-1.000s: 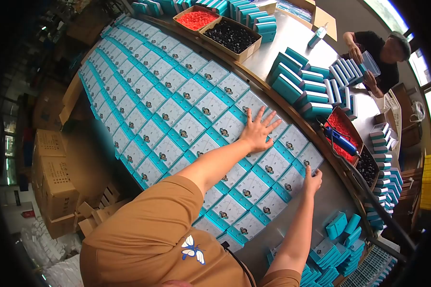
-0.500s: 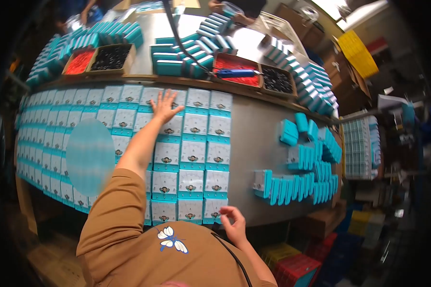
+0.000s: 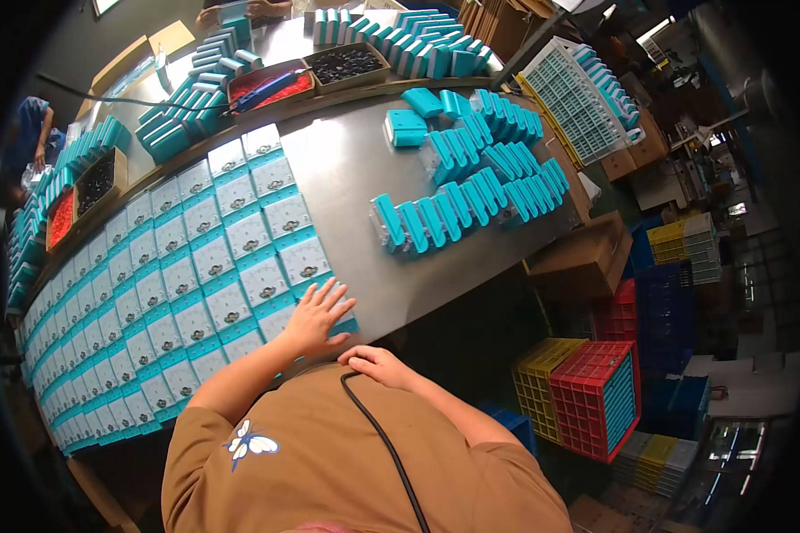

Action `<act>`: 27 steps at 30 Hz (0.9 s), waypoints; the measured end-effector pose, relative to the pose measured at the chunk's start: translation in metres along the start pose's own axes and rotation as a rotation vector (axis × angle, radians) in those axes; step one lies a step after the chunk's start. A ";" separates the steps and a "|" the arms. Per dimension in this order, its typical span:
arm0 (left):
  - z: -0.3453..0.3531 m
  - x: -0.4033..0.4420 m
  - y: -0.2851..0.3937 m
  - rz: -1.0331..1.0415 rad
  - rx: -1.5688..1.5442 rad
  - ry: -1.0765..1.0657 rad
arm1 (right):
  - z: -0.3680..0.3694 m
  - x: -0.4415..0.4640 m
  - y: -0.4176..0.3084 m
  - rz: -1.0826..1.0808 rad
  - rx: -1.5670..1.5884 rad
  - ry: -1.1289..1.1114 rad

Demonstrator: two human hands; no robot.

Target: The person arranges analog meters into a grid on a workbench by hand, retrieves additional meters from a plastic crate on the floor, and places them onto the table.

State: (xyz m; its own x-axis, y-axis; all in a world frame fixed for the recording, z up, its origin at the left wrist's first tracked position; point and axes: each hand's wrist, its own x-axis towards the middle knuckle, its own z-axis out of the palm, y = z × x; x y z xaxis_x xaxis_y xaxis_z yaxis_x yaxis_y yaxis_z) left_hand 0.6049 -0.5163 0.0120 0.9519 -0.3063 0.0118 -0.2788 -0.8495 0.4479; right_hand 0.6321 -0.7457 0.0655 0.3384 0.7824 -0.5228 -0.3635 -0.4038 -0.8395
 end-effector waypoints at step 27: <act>0.046 0.216 -0.030 -0.573 -0.491 0.502 | -0.215 0.070 -0.034 -0.350 -1.096 0.779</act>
State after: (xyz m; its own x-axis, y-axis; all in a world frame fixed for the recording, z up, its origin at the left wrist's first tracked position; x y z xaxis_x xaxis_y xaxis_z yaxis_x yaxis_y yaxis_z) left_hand 0.8128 -0.5771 -0.0401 0.9037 0.4282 0.0063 0.2313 -0.5004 0.8343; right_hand 0.8551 -0.7793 0.0257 0.7926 0.6024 0.0942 0.5759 -0.6890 -0.4399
